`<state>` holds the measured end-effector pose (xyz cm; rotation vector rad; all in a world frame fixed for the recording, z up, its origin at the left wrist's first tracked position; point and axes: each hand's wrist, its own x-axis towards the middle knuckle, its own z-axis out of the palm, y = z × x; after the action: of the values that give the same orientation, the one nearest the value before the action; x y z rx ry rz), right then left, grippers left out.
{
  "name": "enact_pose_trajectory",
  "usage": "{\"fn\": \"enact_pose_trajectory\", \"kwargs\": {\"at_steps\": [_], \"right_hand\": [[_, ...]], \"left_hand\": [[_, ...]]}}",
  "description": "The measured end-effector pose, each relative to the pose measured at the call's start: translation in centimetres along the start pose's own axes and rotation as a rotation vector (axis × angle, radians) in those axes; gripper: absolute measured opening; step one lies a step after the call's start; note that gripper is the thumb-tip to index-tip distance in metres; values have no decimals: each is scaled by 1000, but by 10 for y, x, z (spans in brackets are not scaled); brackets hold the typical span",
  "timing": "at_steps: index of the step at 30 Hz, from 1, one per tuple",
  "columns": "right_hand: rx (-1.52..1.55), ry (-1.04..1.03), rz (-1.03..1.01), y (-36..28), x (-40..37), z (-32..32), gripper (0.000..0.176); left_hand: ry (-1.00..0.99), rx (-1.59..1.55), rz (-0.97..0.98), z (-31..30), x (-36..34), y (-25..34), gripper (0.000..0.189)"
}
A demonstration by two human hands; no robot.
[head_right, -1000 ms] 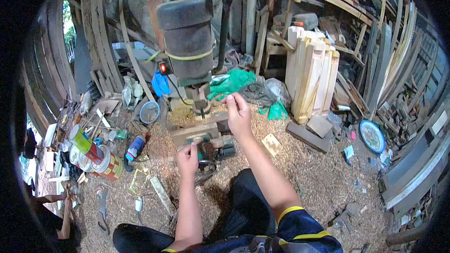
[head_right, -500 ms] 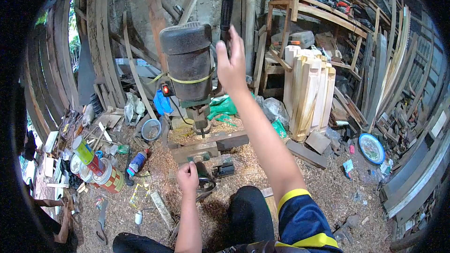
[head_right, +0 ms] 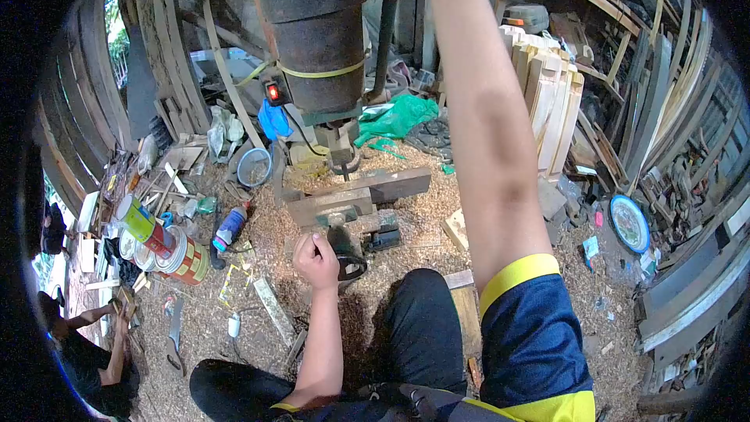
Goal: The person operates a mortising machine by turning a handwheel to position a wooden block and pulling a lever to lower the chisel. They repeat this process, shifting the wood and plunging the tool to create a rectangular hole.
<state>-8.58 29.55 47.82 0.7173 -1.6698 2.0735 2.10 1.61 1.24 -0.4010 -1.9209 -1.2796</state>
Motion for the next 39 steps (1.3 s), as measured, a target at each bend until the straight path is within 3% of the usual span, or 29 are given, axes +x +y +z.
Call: {"fn": "enact_pose_trajectory", "kwargs": {"at_steps": [1,6,9,11,14,16,23,26,27,29,30,31,33,39], "right_hand": [[-22,84,-41,1,-5,8,42],[-10,113,-127,6,-10,14,43],[-40,140,-255,5,-57,39,46],[73,-279,-271,16,-103,9,48],[4,-120,-355,28,-159,42,45],[-69,-138,-441,31,-168,43,44],[-4,-290,-382,28,-155,29,44],[-79,-43,-458,23,-136,38,52],[-77,-43,-454,23,-137,33,52],[-2,-294,-425,24,-139,21,48],[-37,-163,-367,25,-153,35,43],[-37,-160,-369,29,-168,41,43],[-92,-67,-527,48,-196,42,42],[-197,-114,-559,56,-217,39,42]], "left_hand": [[-3,0,-6,0,0,2,25],[0,37,-65,1,5,9,24],[-17,61,-72,3,7,6,23],[21,50,-96,7,6,3,28],[13,61,-61,6,6,5,34],[5,58,-80,7,3,1,35],[-7,50,-118,6,3,4,36],[16,71,-118,10,2,1,35],[16,73,-122,9,2,1,35],[-10,62,-148,7,1,1,34],[-12,64,-148,7,2,3,34],[-3,69,-139,6,4,6,33],[10,71,-126,7,7,12,33],[-4,-34,-142,7,5,8,34]]}}
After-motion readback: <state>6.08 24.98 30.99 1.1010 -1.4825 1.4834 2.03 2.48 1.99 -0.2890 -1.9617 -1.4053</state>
